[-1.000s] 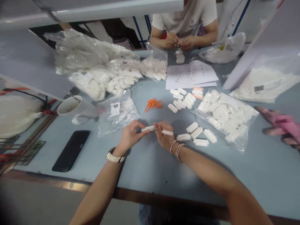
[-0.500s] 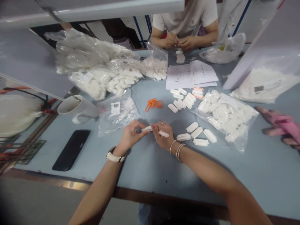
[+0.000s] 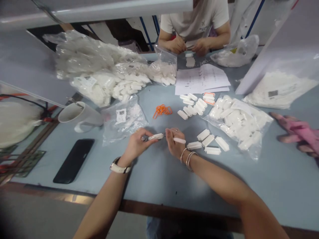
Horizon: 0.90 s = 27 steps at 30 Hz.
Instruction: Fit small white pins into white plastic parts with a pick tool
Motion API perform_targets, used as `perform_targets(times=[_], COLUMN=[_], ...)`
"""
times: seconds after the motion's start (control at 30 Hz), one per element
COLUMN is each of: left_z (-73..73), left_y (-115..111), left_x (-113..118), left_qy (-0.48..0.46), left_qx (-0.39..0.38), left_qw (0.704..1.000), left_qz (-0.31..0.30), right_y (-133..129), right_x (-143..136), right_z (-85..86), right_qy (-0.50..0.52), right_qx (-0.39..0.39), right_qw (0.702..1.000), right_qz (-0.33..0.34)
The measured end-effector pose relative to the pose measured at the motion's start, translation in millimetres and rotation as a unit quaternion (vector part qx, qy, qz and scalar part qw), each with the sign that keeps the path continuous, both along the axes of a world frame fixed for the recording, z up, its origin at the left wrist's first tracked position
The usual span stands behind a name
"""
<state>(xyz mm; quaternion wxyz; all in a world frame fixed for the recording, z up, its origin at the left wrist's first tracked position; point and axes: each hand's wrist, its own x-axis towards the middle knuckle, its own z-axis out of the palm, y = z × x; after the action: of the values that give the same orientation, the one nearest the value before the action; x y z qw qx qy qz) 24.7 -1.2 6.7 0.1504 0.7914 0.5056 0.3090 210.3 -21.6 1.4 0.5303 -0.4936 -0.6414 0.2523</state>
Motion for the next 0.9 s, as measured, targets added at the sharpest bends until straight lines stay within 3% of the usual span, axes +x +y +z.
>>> perform_targets(times=[0.9], left_z=[-0.5], left_y=[-1.1], left_x=[-0.3], left_qy=[0.012], left_qx=[0.007], left_qw=[1.000], left_qz=[-0.012], right_y=[1.0], right_x=[-1.5], right_z=[0.1], right_qy=[-0.014], right_qx=[-0.004], right_qw=[1.000], right_qz=[0.022])
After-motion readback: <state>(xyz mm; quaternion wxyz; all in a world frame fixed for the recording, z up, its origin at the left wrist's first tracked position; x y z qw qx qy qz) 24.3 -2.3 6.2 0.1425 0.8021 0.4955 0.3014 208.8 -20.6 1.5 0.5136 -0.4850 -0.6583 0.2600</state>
